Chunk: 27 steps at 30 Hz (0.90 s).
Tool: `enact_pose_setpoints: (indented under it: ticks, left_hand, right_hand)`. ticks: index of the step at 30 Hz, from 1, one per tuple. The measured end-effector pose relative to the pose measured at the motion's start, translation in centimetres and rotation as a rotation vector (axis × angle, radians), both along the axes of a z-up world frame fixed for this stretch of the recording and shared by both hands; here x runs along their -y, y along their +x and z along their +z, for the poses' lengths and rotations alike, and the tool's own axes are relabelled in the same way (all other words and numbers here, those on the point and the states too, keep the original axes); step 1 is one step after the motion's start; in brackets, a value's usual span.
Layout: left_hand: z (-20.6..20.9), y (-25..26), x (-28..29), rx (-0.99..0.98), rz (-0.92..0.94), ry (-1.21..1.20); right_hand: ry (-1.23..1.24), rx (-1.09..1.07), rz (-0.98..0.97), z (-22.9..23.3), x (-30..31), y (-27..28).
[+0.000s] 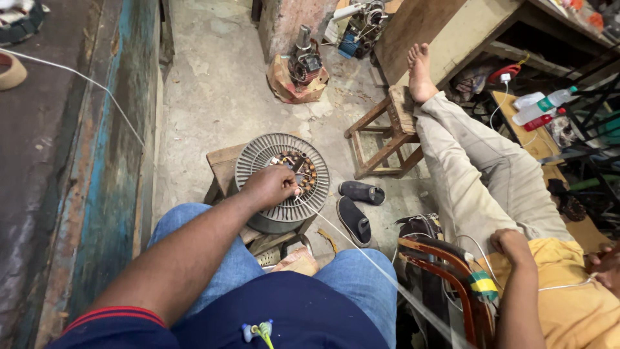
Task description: The person winds a thin wire around the slots of a motor stator by hand. They repeatedly thread the wire through the stator slots and pull it taut to form the coil windings.
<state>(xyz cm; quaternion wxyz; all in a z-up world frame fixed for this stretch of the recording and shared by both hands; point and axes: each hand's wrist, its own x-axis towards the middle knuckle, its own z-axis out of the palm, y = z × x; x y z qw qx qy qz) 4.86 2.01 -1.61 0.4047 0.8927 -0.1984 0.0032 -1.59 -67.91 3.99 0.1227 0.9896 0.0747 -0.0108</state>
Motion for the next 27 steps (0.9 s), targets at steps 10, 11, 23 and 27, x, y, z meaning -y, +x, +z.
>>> enact_pose_setpoints:
  ticks: [10, 11, 23, 27]
  left_hand:
    - [-0.4, 0.3, 0.1, -0.006, 0.023, 0.003]
    - [-0.3, 0.7, 0.0, 0.009, 0.002, -0.002]
    - [-0.7, -0.8, -0.6, 0.257, -0.014, -0.140]
    - [-1.0, -1.4, -0.6, 0.384, -0.013, -0.155]
  right_hand:
    - [1.142, -0.062, -0.189, 6.9, -25.2, -9.6]
    - [1.314, -0.161, -0.184, 6.4, -29.6, -10.6]
    - [1.232, -0.109, 0.007, -6.6, -48.3, 0.1]
    - [1.169, -0.113, -0.038, -8.7, -48.2, 0.1]
